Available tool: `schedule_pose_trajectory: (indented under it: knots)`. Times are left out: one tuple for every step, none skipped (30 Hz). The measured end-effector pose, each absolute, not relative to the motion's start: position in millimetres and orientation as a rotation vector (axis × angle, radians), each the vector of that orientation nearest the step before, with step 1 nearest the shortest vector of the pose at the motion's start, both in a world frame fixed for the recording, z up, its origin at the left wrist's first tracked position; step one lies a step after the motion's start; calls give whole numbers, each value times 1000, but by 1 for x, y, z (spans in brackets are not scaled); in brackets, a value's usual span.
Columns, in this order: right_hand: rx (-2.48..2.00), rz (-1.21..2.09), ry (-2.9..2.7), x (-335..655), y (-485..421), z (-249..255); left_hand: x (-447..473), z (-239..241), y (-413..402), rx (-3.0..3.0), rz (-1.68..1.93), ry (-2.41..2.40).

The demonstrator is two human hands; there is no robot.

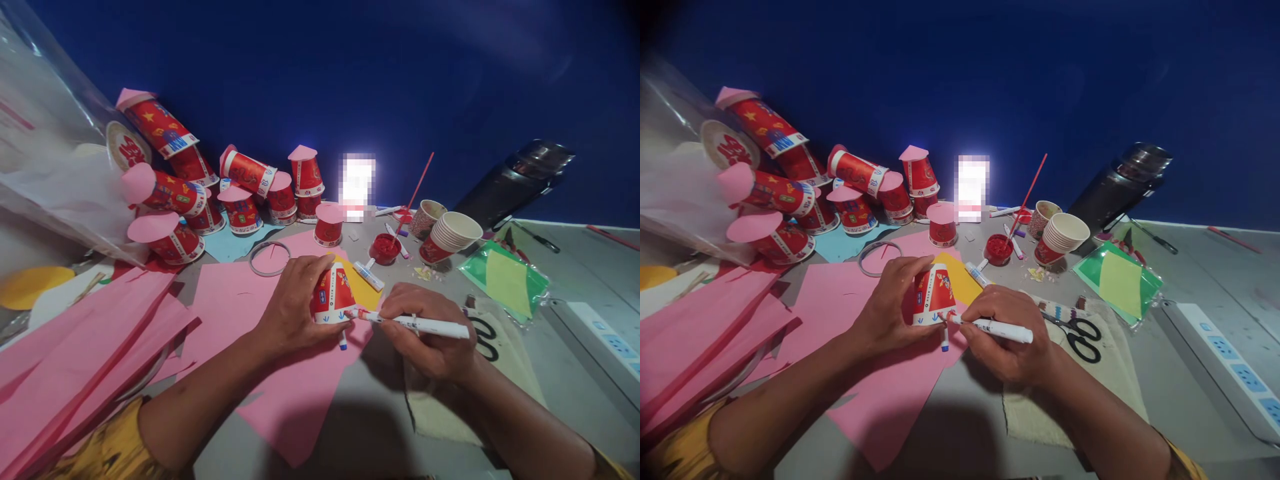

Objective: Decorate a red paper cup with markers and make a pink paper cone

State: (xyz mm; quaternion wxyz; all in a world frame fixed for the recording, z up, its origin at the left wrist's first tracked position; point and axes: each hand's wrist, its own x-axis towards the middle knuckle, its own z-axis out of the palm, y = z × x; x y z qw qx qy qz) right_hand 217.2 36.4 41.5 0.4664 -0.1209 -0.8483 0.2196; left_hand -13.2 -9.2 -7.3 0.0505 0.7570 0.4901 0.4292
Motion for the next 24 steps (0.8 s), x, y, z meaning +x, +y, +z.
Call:
schedule_pose_trajectory:
  knots:
    - [-294, 538, -2086, 217, 37, 42, -13, -7, -9, 2306, 1307, 1496]
    - [-294, 536, -2089, 217, 37, 42, -13, -7, -9, 2306, 1303, 1498]
    - [-295, 535, -2089, 217, 37, 43, -13, -7, -9, 2304, 1299, 1499]
    - [-294, 533, -2088, 217, 37, 43, -13, -6, -10, 2302, 1295, 1498]
    - [-295, 532, -2087, 216, 37, 43, -13, -6, -10, 2302, 1292, 1495]
    - [-297, 532, -2088, 216, 37, 44, -13, -5, -10, 2302, 1289, 1492]
    - [-300, 531, -2089, 216, 37, 44, -13, -5, -10, 2303, 1288, 1490]
    - [-302, 530, -2090, 216, 37, 44, -12, -5, -11, 2304, 1288, 1487]
    - [-305, 530, -2093, 216, 37, 43, -12, -5, -11, 2305, 1291, 1485]
    - [-309, 531, -2097, 216, 37, 43, -12, -5, -10, 2307, 1292, 1483]
    - [-312, 533, -2100, 216, 37, 43, -13, -5, -10, 2308, 1293, 1482]
    - [-312, 535, -2105, 216, 37, 42, -13, -6, -10, 2308, 1293, 1481]
    - [-312, 538, -2108, 217, 37, 42, -13, -6, -10, 2312, 1294, 1477]
    - [-315, 542, -2107, 217, 37, 42, -13, -7, -9, 2314, 1296, 1474]
    - [-319, 549, -2104, 217, 37, 42, -13, -8, -9, 2316, 1297, 1473]
    - [-326, 559, -2098, 218, 37, 41, -13, -8, -9, 2317, 1296, 1472]
    - [-331, 569, -2090, 218, 37, 41, -14, -9, -8, 2315, 1296, 1474]
    - [-332, 575, -2084, 218, 37, 41, -14, -9, -8, 2314, 1301, 1474]
    - [-332, 577, -2082, 218, 37, 41, -14, -9, -8, 2312, 1305, 1474]
    - [-327, 576, -2084, 218, 37, 41, -14, -9, -8, 2310, 1307, 1472]
    - [-323, 573, -2089, 218, 37, 41, -14, -9, -8, 2313, 1309, 1466]
    - [-320, 570, -2098, 218, 37, 41, -14, -8, -8, 2315, 1309, 1461]
    - [-317, 568, -2110, 218, 37, 42, -13, -8, -9, 2317, 1307, 1460]
    - [-319, 568, -2123, 218, 37, 42, -13, -7, -9, 2315, 1300, 1464]
